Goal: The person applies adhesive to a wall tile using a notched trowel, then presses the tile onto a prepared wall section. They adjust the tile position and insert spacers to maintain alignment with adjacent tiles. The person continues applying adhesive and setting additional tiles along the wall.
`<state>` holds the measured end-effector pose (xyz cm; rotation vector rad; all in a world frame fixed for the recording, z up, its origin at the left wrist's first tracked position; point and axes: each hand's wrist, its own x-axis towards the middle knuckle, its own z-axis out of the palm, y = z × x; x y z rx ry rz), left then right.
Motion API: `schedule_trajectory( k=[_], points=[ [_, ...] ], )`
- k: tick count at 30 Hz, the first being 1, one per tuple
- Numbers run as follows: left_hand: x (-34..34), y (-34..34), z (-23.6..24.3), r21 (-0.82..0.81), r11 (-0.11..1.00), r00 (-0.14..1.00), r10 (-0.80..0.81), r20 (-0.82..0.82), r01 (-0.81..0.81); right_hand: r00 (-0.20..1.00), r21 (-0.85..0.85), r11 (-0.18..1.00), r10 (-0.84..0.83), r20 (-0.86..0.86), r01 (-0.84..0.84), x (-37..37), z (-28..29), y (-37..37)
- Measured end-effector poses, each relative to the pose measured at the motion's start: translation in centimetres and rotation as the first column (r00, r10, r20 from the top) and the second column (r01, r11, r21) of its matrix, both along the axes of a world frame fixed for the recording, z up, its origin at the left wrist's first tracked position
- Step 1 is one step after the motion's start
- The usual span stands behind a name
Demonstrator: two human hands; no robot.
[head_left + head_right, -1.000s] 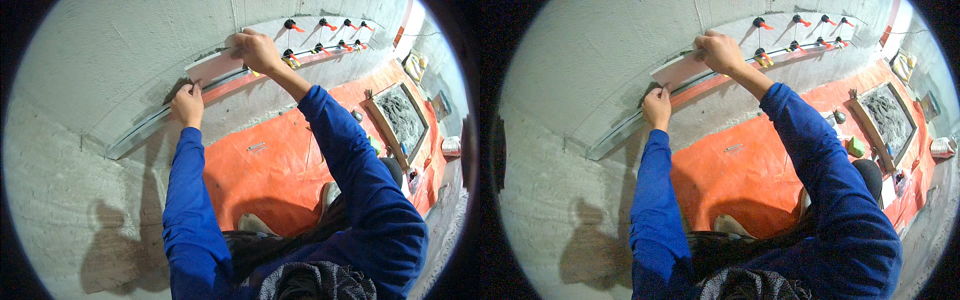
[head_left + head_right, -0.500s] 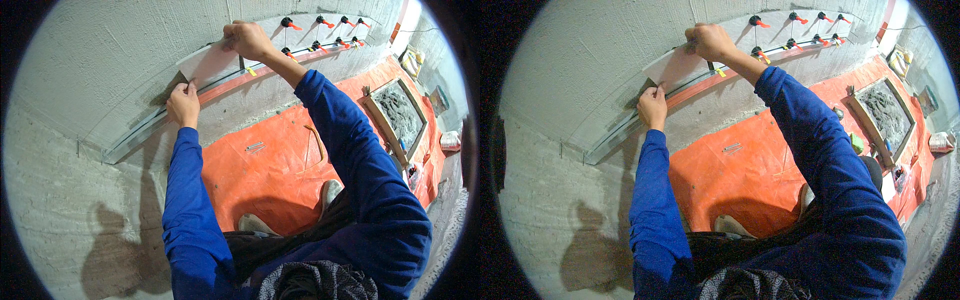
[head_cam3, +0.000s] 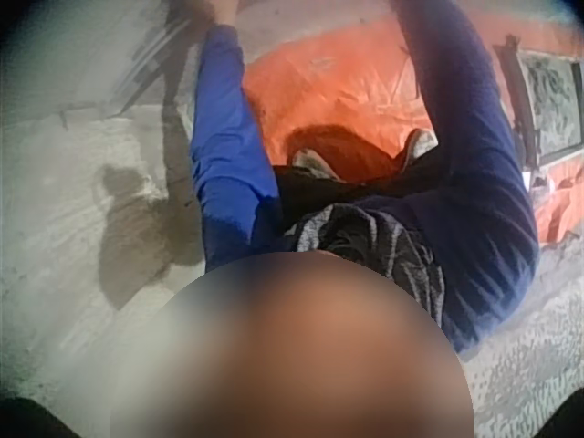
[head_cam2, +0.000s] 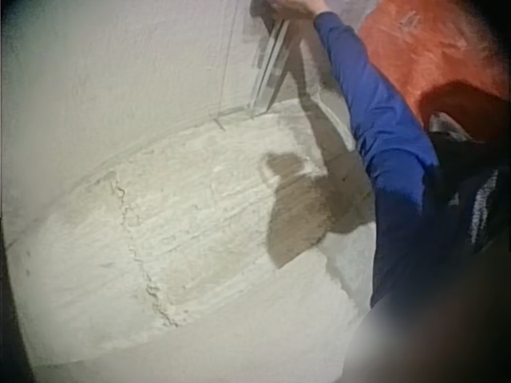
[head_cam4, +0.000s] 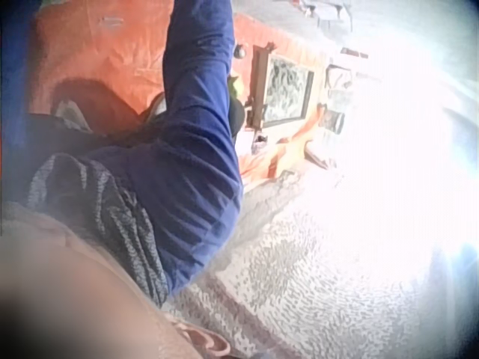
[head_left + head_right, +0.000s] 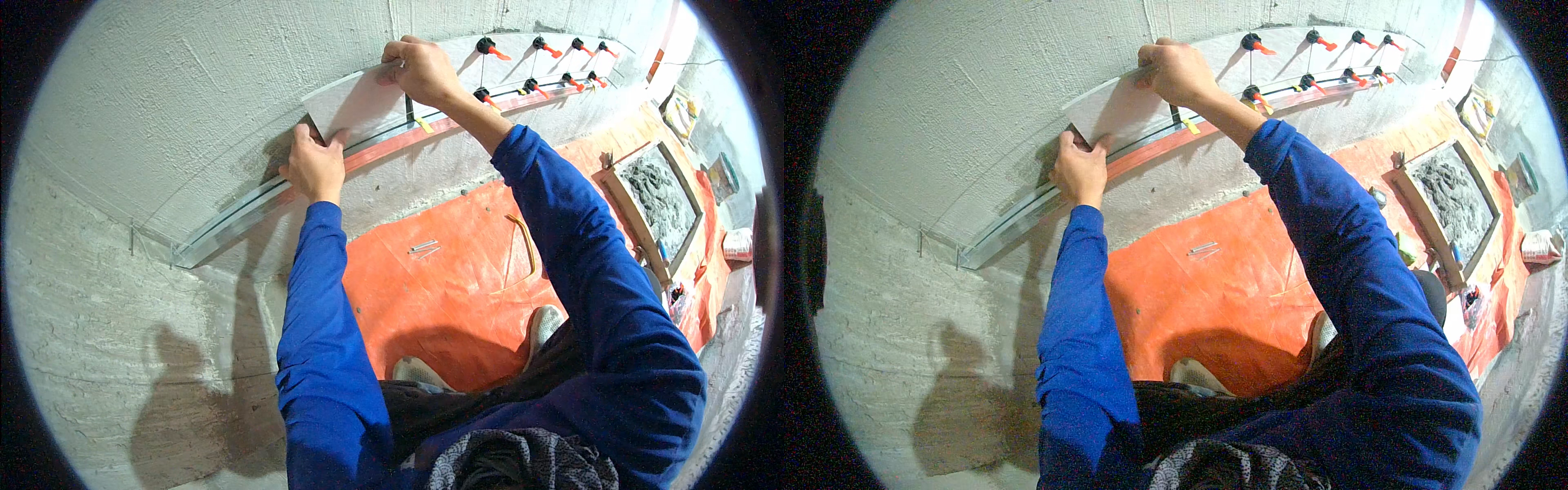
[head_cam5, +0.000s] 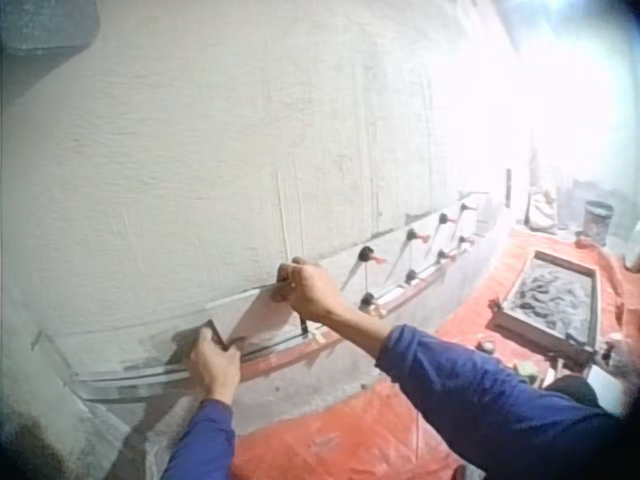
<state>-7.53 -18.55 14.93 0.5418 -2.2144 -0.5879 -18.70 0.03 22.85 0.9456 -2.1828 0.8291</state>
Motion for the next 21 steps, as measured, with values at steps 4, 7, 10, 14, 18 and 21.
schedule_trajectory(
  k=[4, 7, 10, 14, 18, 21],
  points=[
    [-0.4, 0.1, 0.0, -0.009, 1.000, 0.999, 0.025, -0.030, -0.025, 1.000, -0.011, 1.000, -0.014, 0.007, 0.014, -0.2, -0.1, -0.2],
    [-0.8, 0.0, -0.1, 0.006, 1.000, 0.996, 0.010, -0.086, -0.009, 1.000, -0.027, 0.999, -0.018, -0.009, 0.017, -0.4, -0.2, -0.4],
    [-1.1, 0.1, -0.4, 0.074, 0.996, 0.994, -0.048, -0.100, 0.055, 1.000, -0.004, 1.000, -0.011, -0.018, 0.011, -0.5, 0.0, -0.4],
    [-1.6, 0.2, -0.8, 0.105, 0.992, 0.979, -0.049, -0.197, 0.071, 1.000, 0.040, 0.999, -0.008, -0.017, 0.009, -0.3, 0.4, -0.3],
    [-2.0, 0.0, -1.3, 0.083, 0.994, 0.968, -0.046, -0.246, 0.068, 0.998, 0.054, 0.998, 0.019, -0.057, -0.016, 0.1, 1.0, -0.3],
    [-2.3, -0.2, -1.4, 0.046, 0.996, 0.950, -0.064, -0.306, 0.082, 0.995, 0.038, 0.998, 0.043, -0.091, -0.040, 0.3, 1.4, -0.2]
  ],
)
